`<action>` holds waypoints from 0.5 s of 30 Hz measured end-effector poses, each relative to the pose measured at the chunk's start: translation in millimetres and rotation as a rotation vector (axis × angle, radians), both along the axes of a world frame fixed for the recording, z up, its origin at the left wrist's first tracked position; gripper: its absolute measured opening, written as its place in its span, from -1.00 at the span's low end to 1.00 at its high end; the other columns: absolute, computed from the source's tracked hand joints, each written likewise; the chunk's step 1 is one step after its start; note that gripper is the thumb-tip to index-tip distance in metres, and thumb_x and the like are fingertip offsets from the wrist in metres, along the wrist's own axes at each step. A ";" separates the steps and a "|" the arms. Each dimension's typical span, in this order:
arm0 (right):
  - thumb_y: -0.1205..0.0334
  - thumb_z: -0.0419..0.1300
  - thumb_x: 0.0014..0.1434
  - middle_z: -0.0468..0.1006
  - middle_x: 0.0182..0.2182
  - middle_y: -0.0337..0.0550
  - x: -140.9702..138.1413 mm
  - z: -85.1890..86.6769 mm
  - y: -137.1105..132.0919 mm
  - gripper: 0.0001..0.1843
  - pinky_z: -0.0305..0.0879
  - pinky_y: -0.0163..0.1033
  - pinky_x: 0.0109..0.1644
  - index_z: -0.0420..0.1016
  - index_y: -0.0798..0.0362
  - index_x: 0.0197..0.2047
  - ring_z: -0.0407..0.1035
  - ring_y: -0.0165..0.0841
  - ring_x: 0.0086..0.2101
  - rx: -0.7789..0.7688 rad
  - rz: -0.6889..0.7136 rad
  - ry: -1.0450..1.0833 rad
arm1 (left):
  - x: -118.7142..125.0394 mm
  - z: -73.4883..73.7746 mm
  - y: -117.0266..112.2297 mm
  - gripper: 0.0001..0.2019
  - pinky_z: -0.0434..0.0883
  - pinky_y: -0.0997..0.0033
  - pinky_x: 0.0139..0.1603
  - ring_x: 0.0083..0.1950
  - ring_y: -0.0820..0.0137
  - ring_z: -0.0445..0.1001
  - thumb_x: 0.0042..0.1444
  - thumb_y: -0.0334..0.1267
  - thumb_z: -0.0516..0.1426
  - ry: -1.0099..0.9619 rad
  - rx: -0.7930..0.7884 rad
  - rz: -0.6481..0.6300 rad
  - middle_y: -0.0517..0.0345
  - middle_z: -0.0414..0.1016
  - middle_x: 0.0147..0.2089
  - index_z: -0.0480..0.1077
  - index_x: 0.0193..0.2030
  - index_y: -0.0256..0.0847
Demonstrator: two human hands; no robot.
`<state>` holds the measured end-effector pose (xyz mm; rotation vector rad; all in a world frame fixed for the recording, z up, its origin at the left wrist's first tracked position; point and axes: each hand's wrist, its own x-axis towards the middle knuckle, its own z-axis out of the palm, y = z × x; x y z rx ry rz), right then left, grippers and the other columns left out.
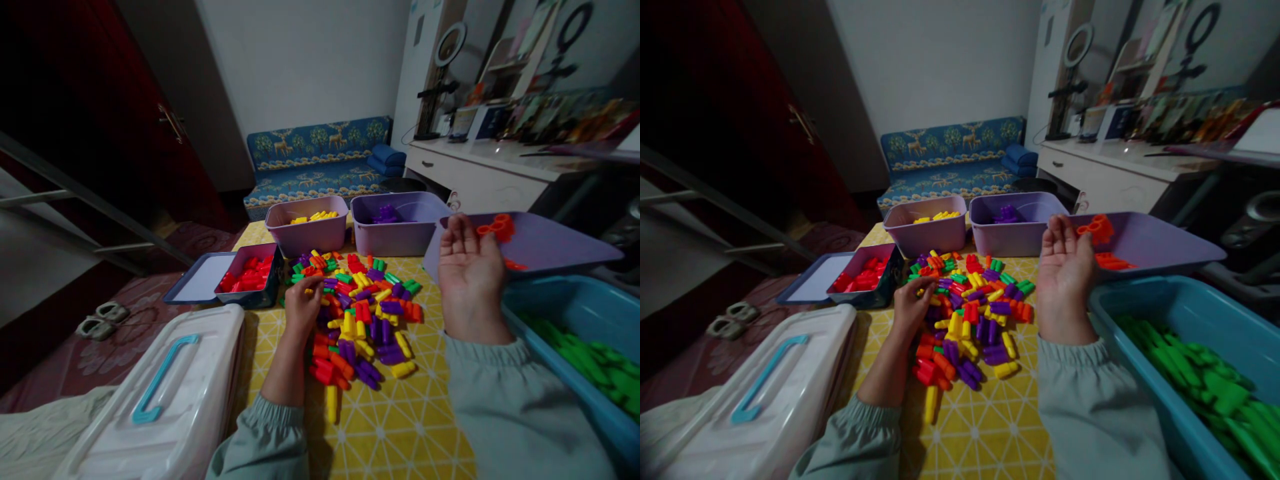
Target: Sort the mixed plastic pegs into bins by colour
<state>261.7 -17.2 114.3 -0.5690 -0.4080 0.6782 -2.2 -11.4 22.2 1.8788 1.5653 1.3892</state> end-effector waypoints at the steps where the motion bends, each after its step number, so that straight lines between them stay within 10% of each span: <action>1: 0.13 -0.14 0.35 0.53 -0.08 -0.12 1.3 -2.0 1.1 -0.65 0.43 -0.27 -0.03 0.42 0.02 -0.25 0.43 -0.43 -0.01 0.000 0.010 -0.030 | -0.1 -0.3 -0.3 -0.86 0.48 0.37 -0.13 -0.21 0.32 0.60 0.13 -0.28 0.16 0.009 -0.004 -0.002 0.08 0.65 -0.25 0.56 -0.25 -0.20; 8: 0.01 0.18 0.13 0.61 -0.21 -0.09 -29.8 -25.1 10.0 -0.69 0.43 -0.23 -0.18 0.48 0.03 -0.14 0.52 -0.33 -0.22 -0.248 0.337 -0.510 | 1.0 -2.8 -1.5 -0.85 0.48 0.36 -0.17 -0.21 0.31 0.59 0.14 -0.24 0.16 0.107 -0.013 -0.046 0.09 0.65 -0.22 0.56 -0.23 -0.16; 15: 0.16 0.24 0.13 0.36 0.21 0.06 -82.6 -79.5 8.1 -0.56 0.03 0.07 0.33 0.51 0.02 0.09 0.13 -0.10 0.26 -0.395 0.374 -1.651 | 1.6 -2.3 -1.4 -0.85 0.47 0.35 -0.15 -0.23 0.33 0.58 0.13 -0.29 0.16 0.118 -0.012 -0.068 0.11 0.64 -0.23 0.56 -0.21 -0.17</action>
